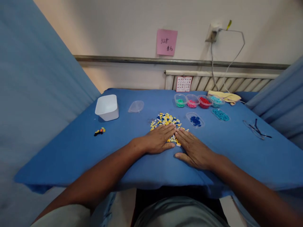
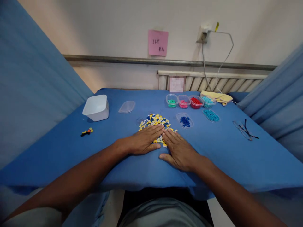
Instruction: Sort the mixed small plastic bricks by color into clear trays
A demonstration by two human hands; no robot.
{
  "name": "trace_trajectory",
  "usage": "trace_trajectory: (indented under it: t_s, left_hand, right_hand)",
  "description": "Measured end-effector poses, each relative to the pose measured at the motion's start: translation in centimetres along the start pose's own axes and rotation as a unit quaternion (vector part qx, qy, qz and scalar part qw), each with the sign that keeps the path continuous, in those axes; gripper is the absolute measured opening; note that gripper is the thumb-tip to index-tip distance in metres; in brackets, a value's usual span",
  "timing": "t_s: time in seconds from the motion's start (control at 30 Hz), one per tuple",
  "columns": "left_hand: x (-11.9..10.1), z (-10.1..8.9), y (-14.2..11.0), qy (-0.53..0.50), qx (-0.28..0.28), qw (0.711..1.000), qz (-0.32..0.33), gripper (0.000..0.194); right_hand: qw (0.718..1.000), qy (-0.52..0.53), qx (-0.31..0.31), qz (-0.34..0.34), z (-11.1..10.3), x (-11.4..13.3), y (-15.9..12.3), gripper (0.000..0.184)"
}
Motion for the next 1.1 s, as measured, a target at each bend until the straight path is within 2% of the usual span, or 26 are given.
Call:
trace_trajectory:
  t_s: [0.2,0.37,0.63,0.73,0.8,0.87,0.93,0.97,1.03,1.1]
  left_hand:
    - [-0.4,-1.5,-1.5,-0.015,-0.012,1.000,-0.001,0.080]
    - [-0.1,-0.9,-2.8,0.003,-0.009,1.000,-0.026,0.081]
    - [0.3,0.0,-2.3,0.063,-0.014,0.997,-0.044,0.085]
    - [-0.3,-0.5,-2.6,0.088,-0.040,0.994,-0.047,0.085]
    - [-1.3,-1.5,-2.9,0.099,-0.081,0.992,-0.022,0.080]
    - [-2.9,-2.6,-3.2,0.099,-0.119,0.988,0.025,0.069]
    - [-4.9,-3.4,-3.6,0.085,-0.146,0.983,0.074,0.053]
    - [-6.0,-3.5,-3.7,0.074,-0.151,0.981,0.100,0.045]
    - [-7.8,-3.0,-3.8,0.033,-0.179,0.975,0.132,0.031]
    - [-9.3,-0.9,-3.3,-0.018,-0.145,0.974,0.176,0.033]
  right_hand:
    - [1.000,0.005,0.011,0.024,-0.3,0.8,0.1,0.095]
    - [0.998,0.027,0.046,0.039,-1.0,1.4,0.4,0.098]
    - [0.993,0.076,0.073,0.052,-1.5,2.3,2.5,0.108]
    - [0.991,0.115,0.065,0.038,-2.4,2.1,2.5,0.101]
    - [0.990,0.134,0.038,0.016,-3.5,1.2,2.3,0.088]
    - [0.993,0.118,-0.010,0.009,-4.8,-0.9,2.1,0.071]
    - [0.996,0.053,-0.057,0.046,-5.7,-3.7,1.9,0.053]
    - [0.993,0.007,-0.073,0.091,-6.0,-5.3,1.8,0.045]
    - [0.982,-0.052,-0.094,0.158,-6.1,-7.9,1.7,0.038]
    - [0.975,-0.074,-0.101,0.186,-5.7,-9.3,1.6,0.036]
Point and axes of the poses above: each hand's wrist, its own y-axis towards the middle knuckle, its own z-axis out of the palm, x = y × z, the point moved 3 cm from there along y, towards the middle knuckle, and after that the axes turned 3 degrees about -x, right-handed, at the moved point
